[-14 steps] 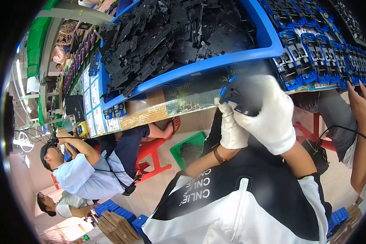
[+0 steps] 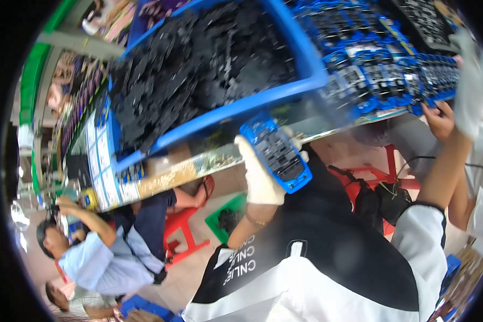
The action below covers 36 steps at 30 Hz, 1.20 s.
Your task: The person assembles toy cars by picking up car bodies and chassis pieces, fitting the components together, and pressing the chassis onto each car body by hand.
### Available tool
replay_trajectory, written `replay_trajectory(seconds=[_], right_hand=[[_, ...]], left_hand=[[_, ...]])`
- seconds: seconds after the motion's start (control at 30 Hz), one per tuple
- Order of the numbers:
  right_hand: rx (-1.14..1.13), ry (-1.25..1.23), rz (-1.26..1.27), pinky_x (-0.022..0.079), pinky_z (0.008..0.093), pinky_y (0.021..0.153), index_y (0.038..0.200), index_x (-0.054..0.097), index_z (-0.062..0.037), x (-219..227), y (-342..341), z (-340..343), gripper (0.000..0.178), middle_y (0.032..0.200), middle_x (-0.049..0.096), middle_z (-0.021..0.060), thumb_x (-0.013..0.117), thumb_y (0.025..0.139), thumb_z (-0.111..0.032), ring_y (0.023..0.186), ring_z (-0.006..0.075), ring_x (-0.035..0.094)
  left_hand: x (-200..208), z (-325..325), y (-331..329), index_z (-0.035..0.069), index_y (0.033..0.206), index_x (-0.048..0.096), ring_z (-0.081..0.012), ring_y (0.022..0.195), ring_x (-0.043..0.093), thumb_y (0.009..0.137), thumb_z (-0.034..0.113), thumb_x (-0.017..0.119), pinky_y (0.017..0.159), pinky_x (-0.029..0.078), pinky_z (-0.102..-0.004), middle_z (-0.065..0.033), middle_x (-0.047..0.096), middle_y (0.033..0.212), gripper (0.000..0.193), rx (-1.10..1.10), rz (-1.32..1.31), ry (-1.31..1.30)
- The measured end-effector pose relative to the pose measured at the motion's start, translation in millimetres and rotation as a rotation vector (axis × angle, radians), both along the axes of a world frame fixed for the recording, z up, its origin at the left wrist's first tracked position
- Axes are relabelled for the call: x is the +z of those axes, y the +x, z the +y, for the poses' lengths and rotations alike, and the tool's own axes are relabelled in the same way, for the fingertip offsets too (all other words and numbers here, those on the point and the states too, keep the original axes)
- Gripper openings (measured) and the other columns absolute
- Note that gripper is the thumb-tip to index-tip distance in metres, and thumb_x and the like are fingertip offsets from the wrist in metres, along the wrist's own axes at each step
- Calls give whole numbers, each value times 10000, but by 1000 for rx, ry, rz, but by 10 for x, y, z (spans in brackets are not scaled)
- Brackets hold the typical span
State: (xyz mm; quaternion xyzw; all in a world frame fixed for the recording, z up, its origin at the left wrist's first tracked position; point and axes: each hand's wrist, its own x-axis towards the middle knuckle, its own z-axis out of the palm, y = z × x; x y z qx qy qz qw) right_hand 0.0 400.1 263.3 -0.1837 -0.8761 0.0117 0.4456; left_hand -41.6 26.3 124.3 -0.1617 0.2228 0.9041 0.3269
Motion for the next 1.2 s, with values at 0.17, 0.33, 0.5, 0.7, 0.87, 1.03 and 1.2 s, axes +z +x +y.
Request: replay_trajectory(seconds=[0.17, 0.33, 0.5, 0.7, 0.87, 1.03, 1.2], right_hand=[[871, -836, -149, 452, 322, 719, 1106, 587, -50, -776, 96, -1766, 406, 996, 610, 121, 700, 719, -97, 820, 234, 612], [926, -382, -642, 466, 381, 698, 1255, 487, -114, -888, -25, -2266, 744, 889, 560, 102, 788, 575, -122, 801, 311, 580], [910, -335, -802, 488, 374, 707, 1296, 447, -109, -902, -82, -2413, 911, 932, 584, 100, 845, 487, -246, 806, 292, 604], [949, -260, -752, 502, 372, 717, 1303, 430, -76, -988, -89, -2410, 876, 964, 618, 121, 829, 531, -181, 803, 312, 625], [1064, -498, -704, 510, 373, 787, 1248, 480, -36, -813, -151, -2307, 731, 1044, 628, 160, 766, 578, -96, 904, 316, 634], [942, -621, -796, 473, 357, 924, 1194, 530, 3, -752, -46, -2378, 625, 1192, 576, 210, 748, 628, -147, 1076, 332, 592], [921, -918, -805, 484, 355, 897, 1237, 482, 1, -847, 78, -2370, 654, 1161, 584, 192, 756, 661, -139, 1013, 320, 619]], left_hand=[[18, -115, -53, 51, 1048, 569, -192, 699, 619, 838, 745, 310, 658, 531, -316, -83, 631, 819, 770, -89, 40, 15], [22, -168, -12, 51, 1077, 571, -164, 738, 630, 871, 696, 345, 710, 535, -312, -59, 633, 855, 714, -52, 26, -115], [-213, -215, 133, 80, 1236, 484, -132, 979, 589, 936, 567, 384, 870, 490, -299, -46, 587, 1078, 580, -70, 97, -32], [-214, -289, 114, 89, 1286, 427, -128, 1047, 548, 951, 539, 372, 925, 453, -290, -38, 547, 1155, 564, -122, 171, -135], [-163, -234, 81, 67, 1299, 410, -123, 1094, 516, 960, 539, 344, 944, 435, -285, -46, 522, 1188, 585, -140, 194, -100], [-150, -116, 193, 67, 1342, 412, -186, 1200, 478, 1017, 388, 270, 1037, 376, -345, -73, 491, 1305, 478, 90, 642, -446], [-121, -110, 219, 105, 1321, 438, -207, 1123, 523, 953, 555, 330, 957, 437, -382, -54, 520, 1267, 591, 104, 473, -365]])
